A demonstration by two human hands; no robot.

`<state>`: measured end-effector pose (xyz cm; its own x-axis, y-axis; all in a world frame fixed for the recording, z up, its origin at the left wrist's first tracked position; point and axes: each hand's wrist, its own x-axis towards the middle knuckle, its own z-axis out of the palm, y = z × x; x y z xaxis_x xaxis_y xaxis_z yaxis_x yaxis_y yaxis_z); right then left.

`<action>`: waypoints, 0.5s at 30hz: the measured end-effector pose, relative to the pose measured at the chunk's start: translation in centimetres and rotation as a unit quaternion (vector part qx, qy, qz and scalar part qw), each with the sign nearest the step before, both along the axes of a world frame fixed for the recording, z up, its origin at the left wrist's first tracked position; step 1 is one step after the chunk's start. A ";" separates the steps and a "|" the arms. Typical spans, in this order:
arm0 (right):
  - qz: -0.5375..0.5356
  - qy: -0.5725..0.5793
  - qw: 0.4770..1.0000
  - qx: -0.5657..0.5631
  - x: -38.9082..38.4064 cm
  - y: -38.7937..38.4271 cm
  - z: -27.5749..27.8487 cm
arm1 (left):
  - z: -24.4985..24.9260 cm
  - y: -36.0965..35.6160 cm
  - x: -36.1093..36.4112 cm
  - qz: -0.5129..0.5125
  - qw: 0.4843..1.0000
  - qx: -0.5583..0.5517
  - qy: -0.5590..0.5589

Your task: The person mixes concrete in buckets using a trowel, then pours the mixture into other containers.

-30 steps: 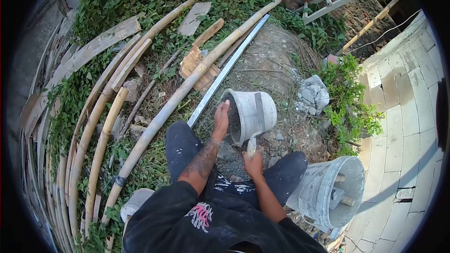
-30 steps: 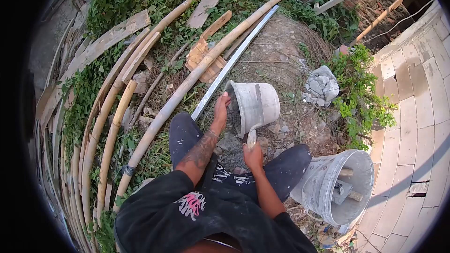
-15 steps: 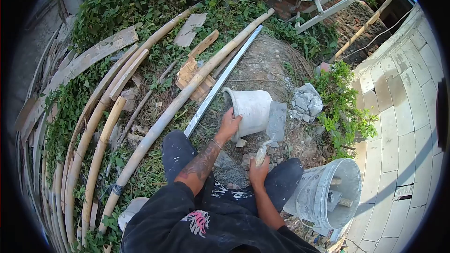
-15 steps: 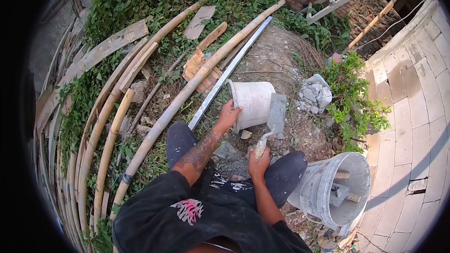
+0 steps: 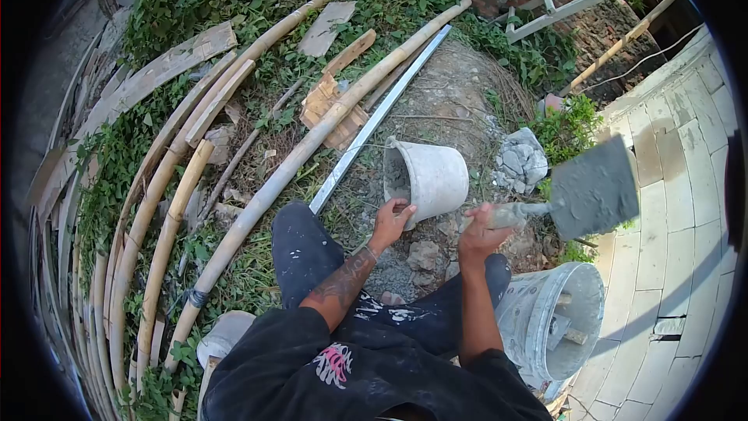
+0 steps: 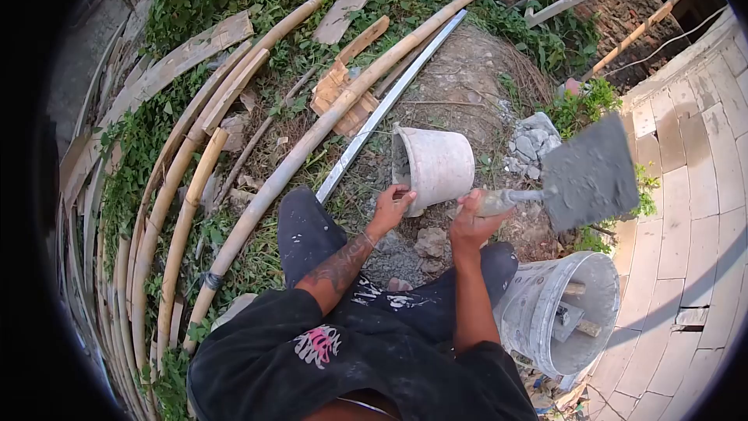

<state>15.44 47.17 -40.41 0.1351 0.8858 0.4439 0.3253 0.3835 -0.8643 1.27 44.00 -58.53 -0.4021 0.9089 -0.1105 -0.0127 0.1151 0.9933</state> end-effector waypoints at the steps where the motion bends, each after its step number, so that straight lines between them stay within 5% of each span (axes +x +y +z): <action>1: 0.057 -0.300 0.934 -0.184 0.5 -1.8 -6.9 | -0.6 -0.3 0.2 0.021 0.999 -0.017 0.034; 2: 0.189 -0.397 0.818 -0.372 2.7 -2.6 -14.6 | -1.9 -0.6 0.6 0.044 0.996 -0.032 0.068; 4: 0.214 -0.371 0.841 -0.330 1.4 -8.5 -15.0 | -2.1 -1.4 -0.3 0.060 0.994 0.034 0.083; 8: 0.172 -0.393 0.833 -0.349 1.1 -10.6 -14.0 | -2.7 -1.5 -2.0 0.136 0.926 0.009 -0.353; 11: 0.133 -0.268 0.857 -0.419 1.8 -10.3 -14.9 | 2.4 0.1 -3.7 0.128 0.890 -0.157 -0.408; 12: 0.137 -0.247 0.850 -0.443 2.1 -10.6 -14.3 | 2.1 0.5 -3.7 0.094 0.943 -0.248 -0.199; 15: 0.156 -0.166 0.849 -0.477 1.7 -10.2 -13.0 | 10.0 -0.7 -3.2 -0.005 0.975 -0.124 0.187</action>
